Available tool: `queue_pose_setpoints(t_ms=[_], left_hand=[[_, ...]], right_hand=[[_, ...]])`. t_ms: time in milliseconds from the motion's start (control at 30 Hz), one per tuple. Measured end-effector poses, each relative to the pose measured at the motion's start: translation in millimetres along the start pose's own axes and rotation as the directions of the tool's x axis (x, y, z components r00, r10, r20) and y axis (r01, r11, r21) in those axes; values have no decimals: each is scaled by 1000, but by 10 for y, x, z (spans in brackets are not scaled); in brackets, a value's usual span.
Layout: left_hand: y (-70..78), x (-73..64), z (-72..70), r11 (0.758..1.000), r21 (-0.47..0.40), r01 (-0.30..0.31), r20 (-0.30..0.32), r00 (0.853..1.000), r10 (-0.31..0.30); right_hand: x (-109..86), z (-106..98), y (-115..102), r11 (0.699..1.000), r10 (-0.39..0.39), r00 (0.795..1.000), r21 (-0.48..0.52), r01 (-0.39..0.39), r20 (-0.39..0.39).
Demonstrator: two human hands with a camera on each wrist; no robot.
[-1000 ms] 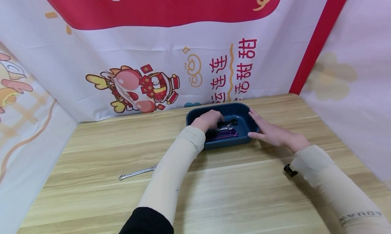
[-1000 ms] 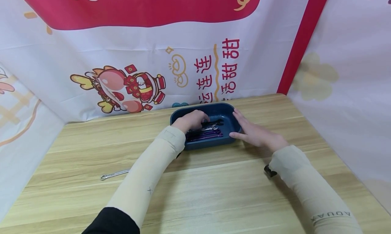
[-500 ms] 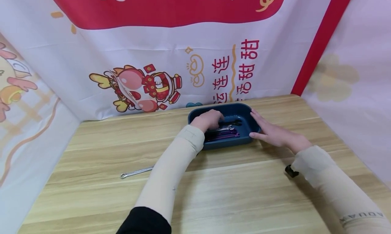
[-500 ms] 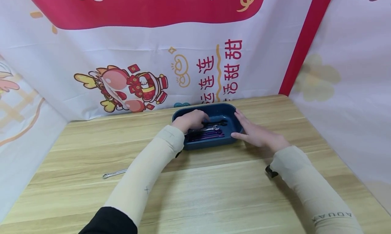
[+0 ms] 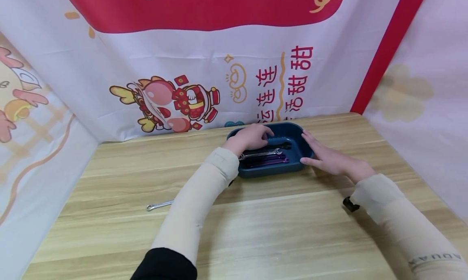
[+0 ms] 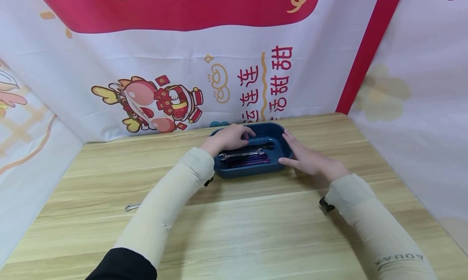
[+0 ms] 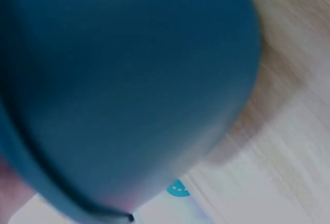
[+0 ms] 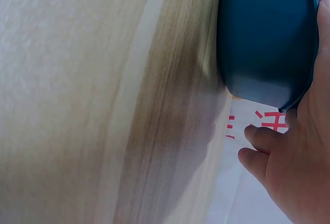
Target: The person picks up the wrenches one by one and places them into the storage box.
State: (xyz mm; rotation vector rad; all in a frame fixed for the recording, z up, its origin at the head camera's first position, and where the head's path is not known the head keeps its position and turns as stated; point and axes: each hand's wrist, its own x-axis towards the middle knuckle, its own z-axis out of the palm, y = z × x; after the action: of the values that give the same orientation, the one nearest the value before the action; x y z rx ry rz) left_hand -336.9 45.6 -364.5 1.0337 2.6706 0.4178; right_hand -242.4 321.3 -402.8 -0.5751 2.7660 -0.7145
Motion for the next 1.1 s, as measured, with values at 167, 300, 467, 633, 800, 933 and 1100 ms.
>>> queue_pose_setpoints(t_ms=[167, 300, 467, 633, 800, 933, 1100], left_hand=[[-10, -92, -39, 999, -24, -35, -35, 999, 35], [-28, -177, -57, 998, -36, -47, -66, 997, 45], [-38, -273, -59, 996, -59, -71, -112, 992, 64], [-47, -382, -78, 988, -109, -108, -178, 980, 88], [-102, -547, -111, 978, -172, -120, -234, 969, 78], [-130, -651, -153, 975, -179, -131, -263, 962, 80], [-125, -722, -166, 978, -164, -129, -275, 958, 80]], right_hand=[[-1, 5, -2, 1000, -6, 1000, 9, 6, -10], [1, 5, -6, 1000, -14, 1000, -1, 14, -10], [-6, 9, -14, 1000, -16, 1000, 5, 16, -7], [7, 22, -3, 1000, -15, 1000, 8, 15, -11], [22, 35, -16, 1000, -14, 1000, 15, 14, 0], [5, 22, -41, 1000, -12, 1000, 21, 12, 1], [-6, 2, -32, 1000, -10, 1000, 26, 10, 5]])
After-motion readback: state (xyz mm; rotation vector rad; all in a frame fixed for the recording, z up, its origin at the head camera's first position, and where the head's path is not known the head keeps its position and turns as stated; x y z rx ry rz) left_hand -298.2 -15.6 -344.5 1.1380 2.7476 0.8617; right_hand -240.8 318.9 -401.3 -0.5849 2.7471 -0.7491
